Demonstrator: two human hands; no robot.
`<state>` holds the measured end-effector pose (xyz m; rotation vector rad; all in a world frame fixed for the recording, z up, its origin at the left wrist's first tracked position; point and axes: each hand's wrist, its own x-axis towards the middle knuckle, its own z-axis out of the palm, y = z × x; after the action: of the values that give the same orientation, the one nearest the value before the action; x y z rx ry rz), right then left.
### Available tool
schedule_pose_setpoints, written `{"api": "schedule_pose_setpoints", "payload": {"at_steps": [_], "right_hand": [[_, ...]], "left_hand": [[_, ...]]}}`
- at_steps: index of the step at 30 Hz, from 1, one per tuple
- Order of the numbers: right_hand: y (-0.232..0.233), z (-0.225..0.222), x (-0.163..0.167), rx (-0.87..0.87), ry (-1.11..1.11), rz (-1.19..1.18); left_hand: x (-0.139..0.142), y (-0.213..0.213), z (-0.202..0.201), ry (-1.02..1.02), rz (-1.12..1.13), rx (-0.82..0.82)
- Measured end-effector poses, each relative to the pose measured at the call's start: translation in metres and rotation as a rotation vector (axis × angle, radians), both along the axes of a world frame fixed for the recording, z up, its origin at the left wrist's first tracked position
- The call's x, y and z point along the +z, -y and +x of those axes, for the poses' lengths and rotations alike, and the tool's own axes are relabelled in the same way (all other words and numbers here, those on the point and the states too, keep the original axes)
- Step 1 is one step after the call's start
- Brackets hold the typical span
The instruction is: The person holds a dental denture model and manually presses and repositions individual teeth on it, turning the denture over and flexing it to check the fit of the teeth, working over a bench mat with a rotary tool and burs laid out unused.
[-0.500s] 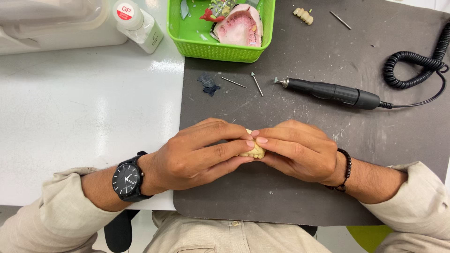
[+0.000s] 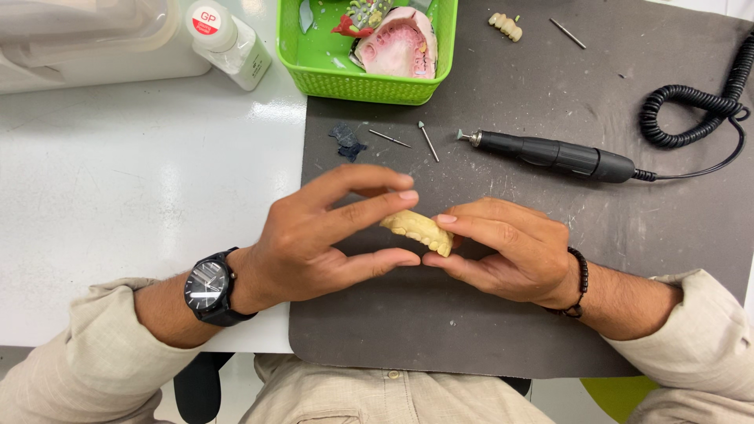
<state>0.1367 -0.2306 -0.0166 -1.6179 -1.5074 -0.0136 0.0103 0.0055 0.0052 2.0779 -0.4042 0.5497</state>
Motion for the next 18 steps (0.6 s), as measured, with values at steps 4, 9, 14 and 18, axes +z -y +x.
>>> {"api": "schedule_pose_setpoints", "payload": {"at_steps": [4,9,14,18], "right_hand": [[0.002,-0.002,-0.001,-0.050,-0.009,-0.032],[0.004,-0.001,0.001,-0.122,-0.032,-0.088],[0.002,-0.003,-0.002,-0.142,-0.112,-0.118],[0.002,-0.006,-0.009,-0.081,-0.272,-0.135]], "left_hand": [[-0.001,-0.004,-0.002,-0.019,-0.037,0.143],[-0.009,-0.002,-0.003,-0.134,-0.035,0.105],[-0.011,0.006,-0.005,-0.094,-0.013,-0.069],[-0.012,0.008,-0.002,-0.080,0.015,-0.138]]}}
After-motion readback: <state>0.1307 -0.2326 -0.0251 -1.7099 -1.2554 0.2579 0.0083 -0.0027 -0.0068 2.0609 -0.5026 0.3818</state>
